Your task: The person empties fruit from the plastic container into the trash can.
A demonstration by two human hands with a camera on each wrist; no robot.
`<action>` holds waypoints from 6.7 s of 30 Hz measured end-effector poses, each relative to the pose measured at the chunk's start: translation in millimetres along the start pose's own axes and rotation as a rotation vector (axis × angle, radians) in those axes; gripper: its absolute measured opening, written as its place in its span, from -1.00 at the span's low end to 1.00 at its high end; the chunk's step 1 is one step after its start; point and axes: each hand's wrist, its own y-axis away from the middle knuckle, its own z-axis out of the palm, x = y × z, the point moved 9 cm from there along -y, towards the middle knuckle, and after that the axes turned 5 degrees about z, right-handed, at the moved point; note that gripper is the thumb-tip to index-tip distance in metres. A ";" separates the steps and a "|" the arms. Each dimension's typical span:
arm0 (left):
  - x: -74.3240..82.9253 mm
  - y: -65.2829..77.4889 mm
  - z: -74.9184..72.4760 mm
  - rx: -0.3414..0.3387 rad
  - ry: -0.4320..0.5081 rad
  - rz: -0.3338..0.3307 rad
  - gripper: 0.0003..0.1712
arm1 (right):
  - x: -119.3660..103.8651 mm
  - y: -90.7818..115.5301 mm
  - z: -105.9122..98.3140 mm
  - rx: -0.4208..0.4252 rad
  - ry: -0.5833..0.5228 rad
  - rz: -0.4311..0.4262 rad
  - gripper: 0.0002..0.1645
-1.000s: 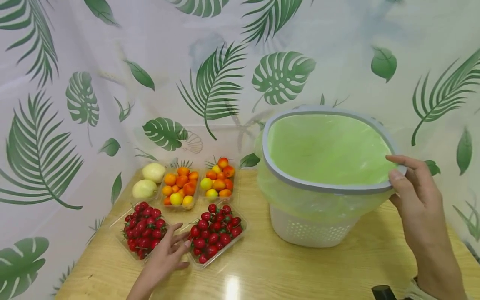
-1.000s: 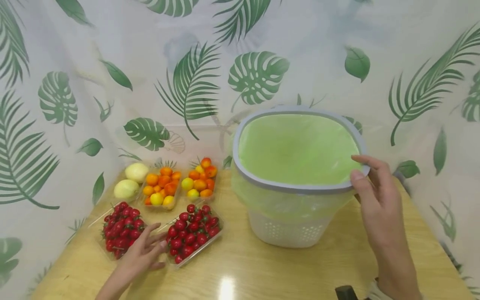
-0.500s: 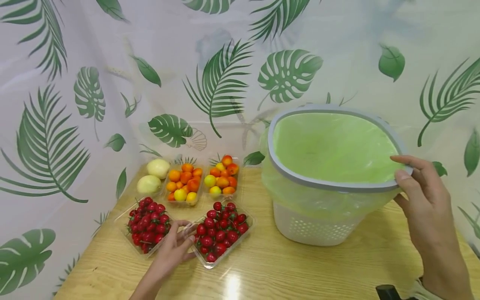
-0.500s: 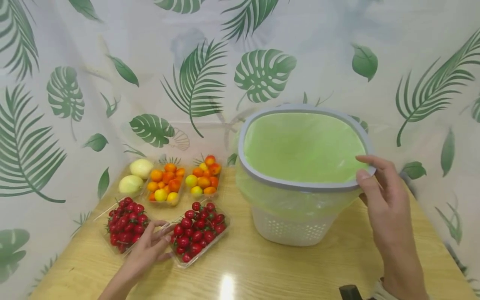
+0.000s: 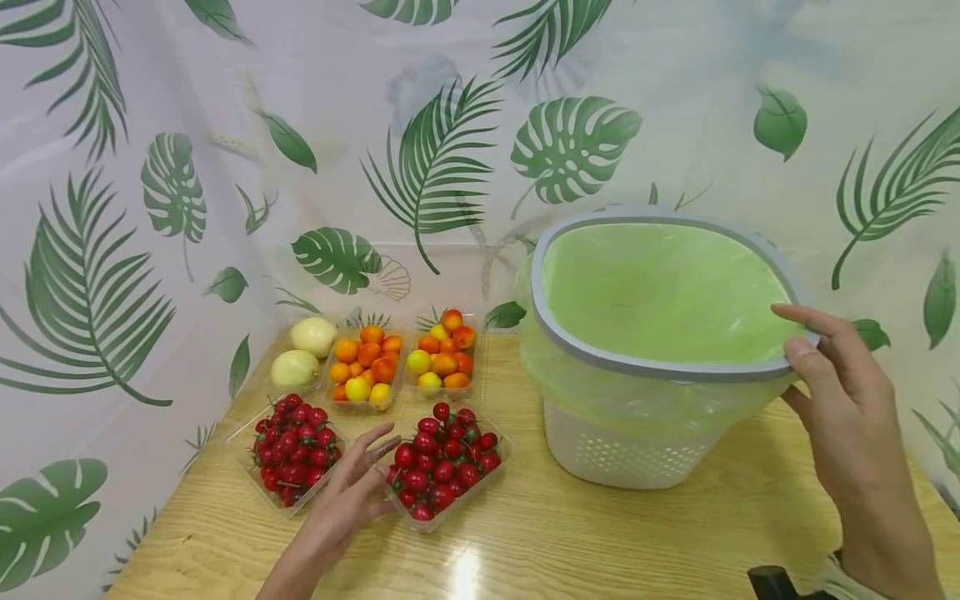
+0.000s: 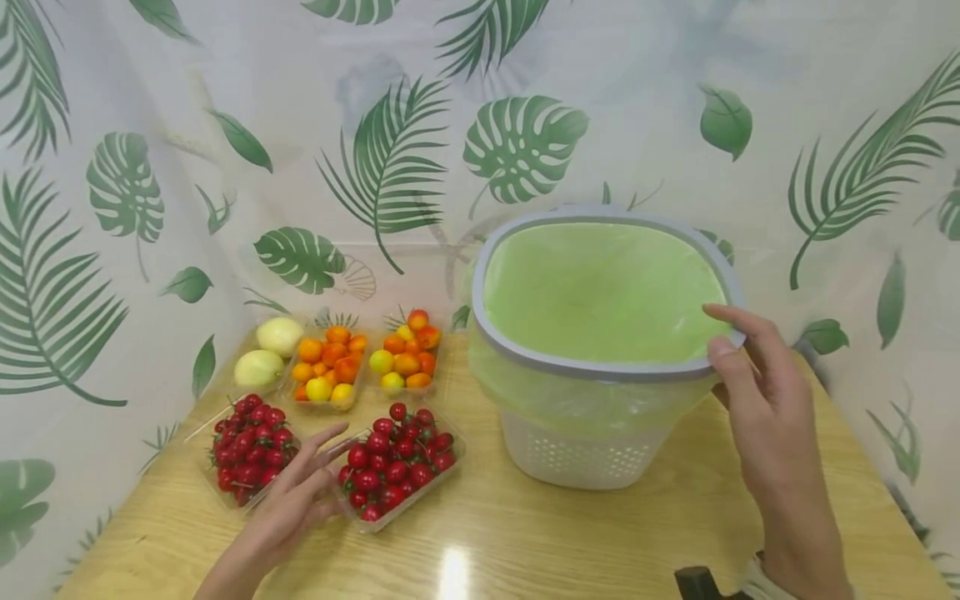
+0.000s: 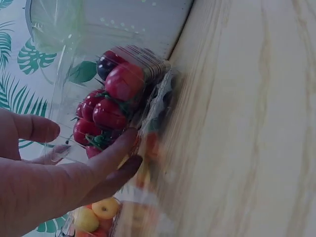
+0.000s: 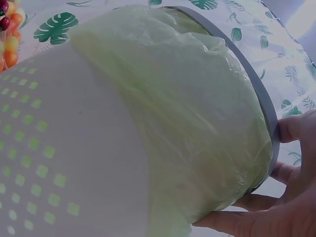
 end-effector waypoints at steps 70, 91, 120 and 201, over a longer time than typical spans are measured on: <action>185.2 -39.8 23.9 0.168 0.100 0.650 -0.49 | -13.4 9.4 -3.1 0.036 -0.137 -0.009 -0.47; 219.9 -54.2 62.7 -0.023 0.182 0.689 -0.45 | -12.6 11.1 -0.1 -0.007 -0.103 -0.024 -0.49; 244.0 -73.1 125.8 -0.136 0.198 0.762 -0.46 | -6.0 12.0 -0.1 -0.032 -0.074 -0.003 -0.46; 245.0 -67.3 190.3 -0.113 -0.323 1.120 -0.39 | -9.7 12.6 2.1 -0.054 0.011 -0.011 -0.45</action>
